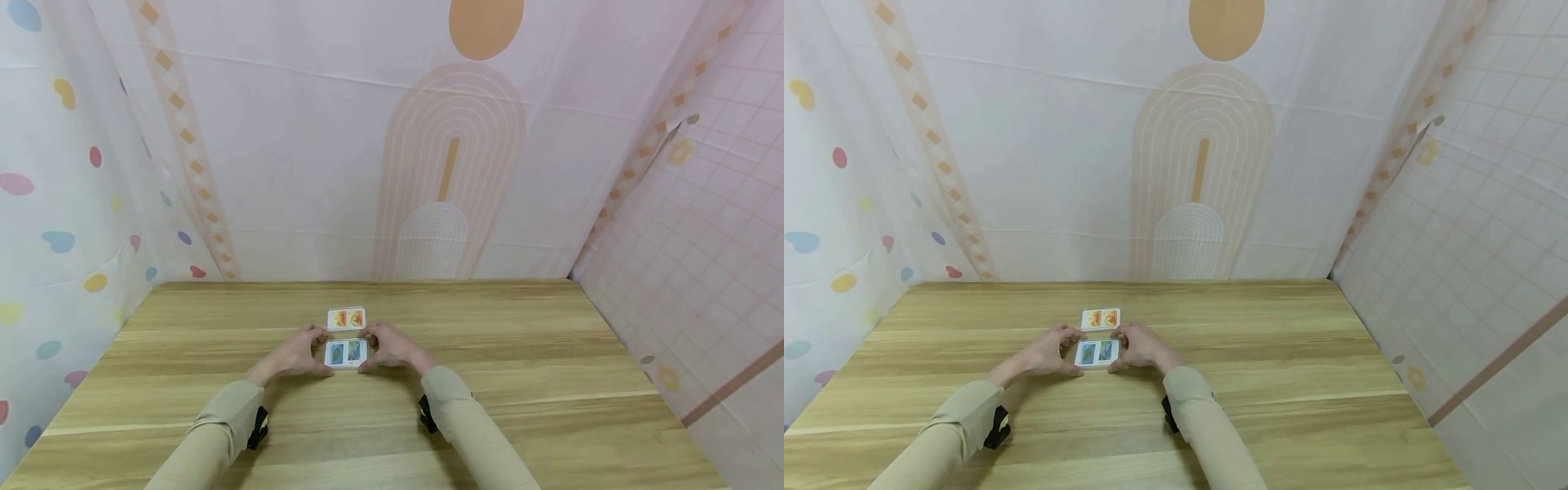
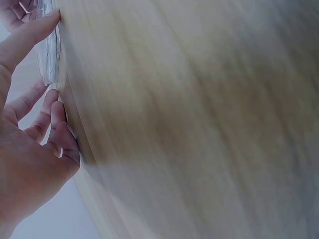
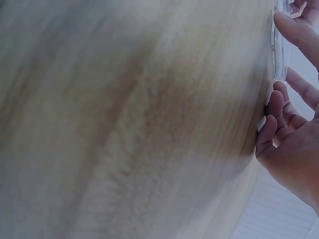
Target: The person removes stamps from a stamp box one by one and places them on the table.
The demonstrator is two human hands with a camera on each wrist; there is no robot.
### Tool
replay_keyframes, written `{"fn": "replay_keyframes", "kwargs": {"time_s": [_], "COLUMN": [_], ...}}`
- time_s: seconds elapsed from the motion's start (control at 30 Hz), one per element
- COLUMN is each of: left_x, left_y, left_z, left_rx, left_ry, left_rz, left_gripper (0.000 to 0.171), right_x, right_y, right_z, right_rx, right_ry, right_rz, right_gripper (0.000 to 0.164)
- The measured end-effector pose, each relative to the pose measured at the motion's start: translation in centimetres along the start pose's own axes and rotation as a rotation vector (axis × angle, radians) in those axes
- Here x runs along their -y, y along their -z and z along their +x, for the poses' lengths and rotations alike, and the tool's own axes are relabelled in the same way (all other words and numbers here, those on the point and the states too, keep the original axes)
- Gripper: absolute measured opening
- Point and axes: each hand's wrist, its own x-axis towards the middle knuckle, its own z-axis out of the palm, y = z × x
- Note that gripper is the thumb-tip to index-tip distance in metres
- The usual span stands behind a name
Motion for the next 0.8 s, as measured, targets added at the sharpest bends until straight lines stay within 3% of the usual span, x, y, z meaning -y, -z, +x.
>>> {"fn": "replay_keyframes", "kwargs": {"time_s": [0.8], "left_x": [0.18], "left_y": [0.12], "left_z": [-0.02], "left_rx": [-0.009], "left_ry": [-0.040], "left_rz": [0.005], "left_gripper": [0.065], "right_x": [-0.21], "right_y": [0.06], "right_z": [-0.14], "right_rx": [-0.030], "right_ry": [0.007], "right_rz": [0.021], "right_gripper": [0.061]}}
